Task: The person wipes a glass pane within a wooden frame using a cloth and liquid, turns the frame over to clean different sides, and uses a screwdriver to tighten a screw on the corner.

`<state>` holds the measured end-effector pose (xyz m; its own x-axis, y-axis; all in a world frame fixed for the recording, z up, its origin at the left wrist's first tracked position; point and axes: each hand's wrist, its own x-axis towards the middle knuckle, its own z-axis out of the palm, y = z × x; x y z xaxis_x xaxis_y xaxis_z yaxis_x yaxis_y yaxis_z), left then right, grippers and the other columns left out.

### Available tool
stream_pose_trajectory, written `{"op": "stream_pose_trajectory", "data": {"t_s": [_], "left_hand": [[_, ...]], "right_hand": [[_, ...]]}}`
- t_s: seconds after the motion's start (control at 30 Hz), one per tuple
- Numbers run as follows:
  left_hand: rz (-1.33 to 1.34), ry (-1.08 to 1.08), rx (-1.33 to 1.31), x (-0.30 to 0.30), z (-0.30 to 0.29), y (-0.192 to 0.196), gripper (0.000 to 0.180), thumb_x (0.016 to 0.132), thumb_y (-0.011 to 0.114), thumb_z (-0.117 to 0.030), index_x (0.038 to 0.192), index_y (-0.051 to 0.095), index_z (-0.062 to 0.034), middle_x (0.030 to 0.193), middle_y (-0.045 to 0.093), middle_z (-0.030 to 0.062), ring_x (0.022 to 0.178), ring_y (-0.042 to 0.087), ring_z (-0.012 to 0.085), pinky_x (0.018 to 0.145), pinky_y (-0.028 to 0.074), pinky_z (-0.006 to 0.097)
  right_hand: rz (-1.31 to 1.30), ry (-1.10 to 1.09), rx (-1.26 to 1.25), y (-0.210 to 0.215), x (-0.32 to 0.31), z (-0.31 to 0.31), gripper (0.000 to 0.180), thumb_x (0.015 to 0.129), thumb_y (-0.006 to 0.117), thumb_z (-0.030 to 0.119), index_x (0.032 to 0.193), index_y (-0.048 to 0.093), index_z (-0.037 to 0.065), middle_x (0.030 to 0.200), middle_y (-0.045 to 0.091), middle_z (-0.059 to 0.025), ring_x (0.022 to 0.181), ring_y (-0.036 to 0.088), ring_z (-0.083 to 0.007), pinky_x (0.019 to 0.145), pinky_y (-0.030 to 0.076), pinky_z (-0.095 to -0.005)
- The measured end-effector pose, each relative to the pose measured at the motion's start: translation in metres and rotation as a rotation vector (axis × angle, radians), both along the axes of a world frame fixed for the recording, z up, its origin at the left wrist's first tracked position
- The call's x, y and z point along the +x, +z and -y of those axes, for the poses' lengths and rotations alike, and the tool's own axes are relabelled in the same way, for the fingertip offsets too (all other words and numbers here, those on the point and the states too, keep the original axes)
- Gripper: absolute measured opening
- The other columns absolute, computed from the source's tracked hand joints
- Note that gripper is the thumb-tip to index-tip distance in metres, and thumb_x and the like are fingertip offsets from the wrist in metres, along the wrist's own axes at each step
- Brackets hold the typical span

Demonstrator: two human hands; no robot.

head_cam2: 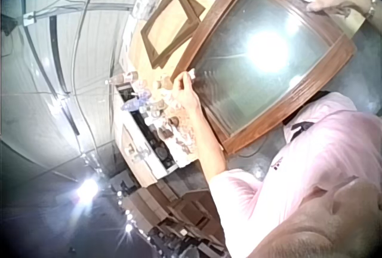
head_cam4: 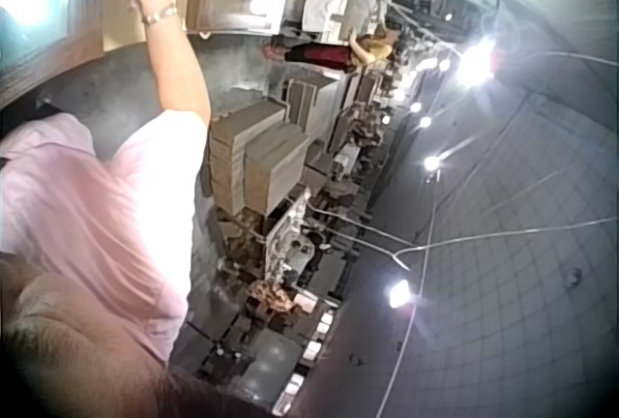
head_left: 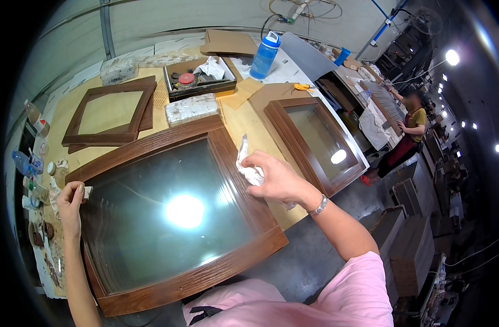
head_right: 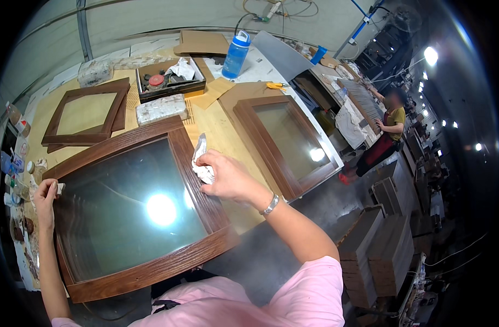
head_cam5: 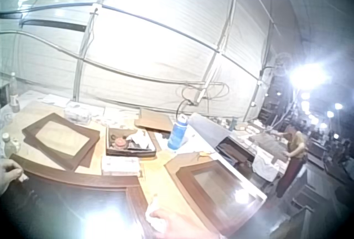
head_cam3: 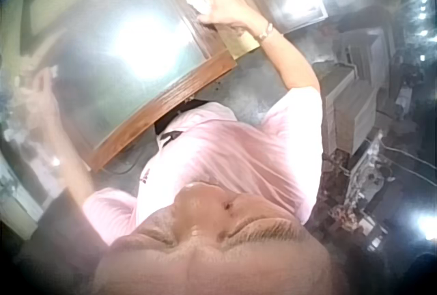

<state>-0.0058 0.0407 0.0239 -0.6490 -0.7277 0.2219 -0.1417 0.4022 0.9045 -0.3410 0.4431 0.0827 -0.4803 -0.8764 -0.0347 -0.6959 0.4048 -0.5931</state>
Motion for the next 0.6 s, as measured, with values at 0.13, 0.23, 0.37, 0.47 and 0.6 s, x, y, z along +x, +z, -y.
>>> {"op": "stream_pose_trajectory", "data": {"t_s": [0.13,0.23,0.37,0.47,0.6], "left_hand": [[-0.006,-0.008,0.004,0.001,0.001,-0.001,0.016,0.099,0.061,-0.017,0.095,0.065,-0.0029,0.079,0.054,-0.0062,0.071,0.046,0.0032,0.064,0.038,0.021],[-0.014,-0.012,0.005,0.003,0.003,-0.002,0.014,0.099,0.061,-0.016,0.096,0.066,-0.0029,0.080,0.055,-0.0060,0.071,0.047,0.0031,0.065,0.038,0.021],[-0.009,-0.006,0.010,0.004,0.003,-0.002,0.013,0.099,0.061,-0.015,0.097,0.067,-0.0029,0.082,0.057,-0.0055,0.072,0.049,0.0030,0.065,0.039,0.020],[-0.013,-0.010,0.010,0.000,0.000,0.000,0.013,0.099,0.061,-0.015,0.097,0.066,-0.0029,0.082,0.057,-0.0053,0.072,0.049,0.0030,0.065,0.038,0.020],[-0.006,-0.011,0.002,0.000,0.000,-0.001,0.013,0.099,0.062,-0.015,0.096,0.066,-0.0030,0.082,0.057,-0.0052,0.072,0.048,0.0031,0.064,0.038,0.020]], "right_hand": [[0.013,-0.028,0.028,0.002,0.002,0.001,0.051,0.072,0.074,0.016,0.118,0.060,0.000,0.116,0.061,-0.0156,0.110,0.061,-0.0327,0.095,0.049,-0.0371],[0.031,-0.030,0.007,0.003,0.004,0.002,0.051,0.072,0.074,0.016,0.118,0.060,-0.001,0.117,0.061,-0.0161,0.111,0.061,-0.0333,0.095,0.048,-0.0371],[0.081,-0.050,-0.064,-0.005,0.004,0.002,0.051,0.071,0.074,0.012,0.118,0.059,-0.003,0.115,0.061,-0.0151,0.109,0.061,-0.0302,0.096,0.047,-0.0353],[0.206,-0.089,-0.176,-0.022,0.001,-0.003,0.052,0.070,0.073,0.007,0.119,0.058,-0.003,0.111,0.060,-0.0117,0.105,0.060,-0.0247,0.093,0.046,-0.0329],[0.453,-0.168,-0.266,-0.025,0.007,-0.002,0.058,0.068,0.070,-0.001,0.124,0.054,-0.001,0.106,0.057,-0.0067,0.095,0.057,-0.0162,0.084,0.046,-0.0278]]}}
